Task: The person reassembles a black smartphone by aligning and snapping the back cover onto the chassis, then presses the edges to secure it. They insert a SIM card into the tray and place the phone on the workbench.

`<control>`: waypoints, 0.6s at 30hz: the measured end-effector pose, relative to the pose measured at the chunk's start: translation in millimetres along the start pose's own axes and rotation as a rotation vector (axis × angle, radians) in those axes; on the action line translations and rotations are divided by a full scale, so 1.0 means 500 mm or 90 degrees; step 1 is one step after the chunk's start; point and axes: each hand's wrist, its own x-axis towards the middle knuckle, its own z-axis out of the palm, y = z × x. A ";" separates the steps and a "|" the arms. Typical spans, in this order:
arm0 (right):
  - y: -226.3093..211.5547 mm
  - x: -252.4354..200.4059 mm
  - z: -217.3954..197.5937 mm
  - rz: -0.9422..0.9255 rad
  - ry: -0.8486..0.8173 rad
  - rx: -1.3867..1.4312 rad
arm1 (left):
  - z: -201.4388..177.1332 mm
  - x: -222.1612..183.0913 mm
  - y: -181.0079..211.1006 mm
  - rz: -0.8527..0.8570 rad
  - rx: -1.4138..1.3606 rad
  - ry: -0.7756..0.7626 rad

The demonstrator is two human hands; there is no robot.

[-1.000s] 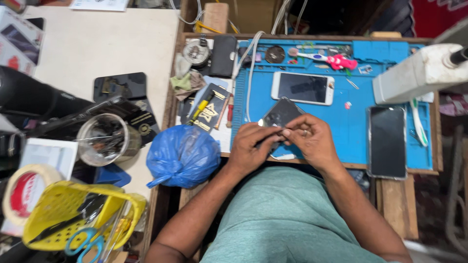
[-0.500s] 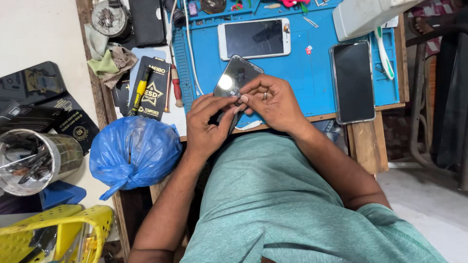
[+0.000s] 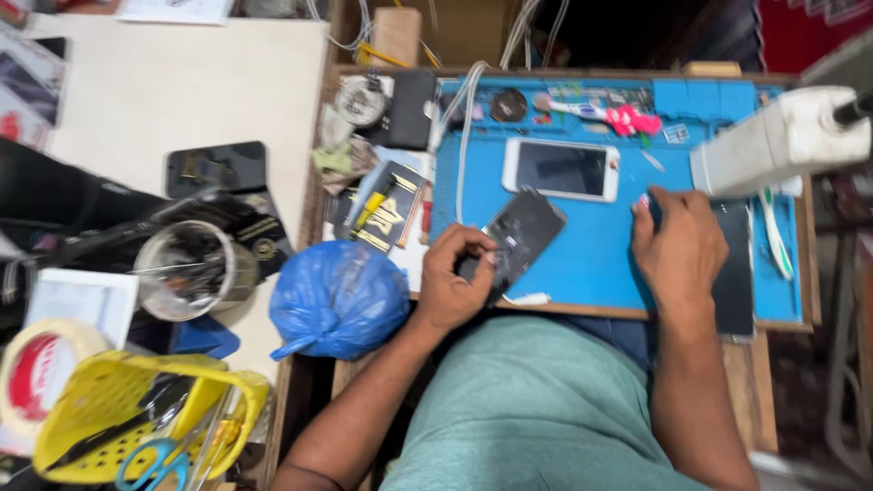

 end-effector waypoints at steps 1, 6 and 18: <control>0.004 -0.010 0.004 0.001 -0.001 0.000 | 0.000 -0.007 0.002 -0.009 -0.017 0.001; 0.022 -0.018 0.028 0.022 -0.003 0.010 | -0.004 -0.004 -0.002 -0.019 -0.055 0.001; 0.009 -0.002 -0.004 0.077 -0.061 0.144 | 0.029 0.037 -0.012 -0.058 -0.147 -0.003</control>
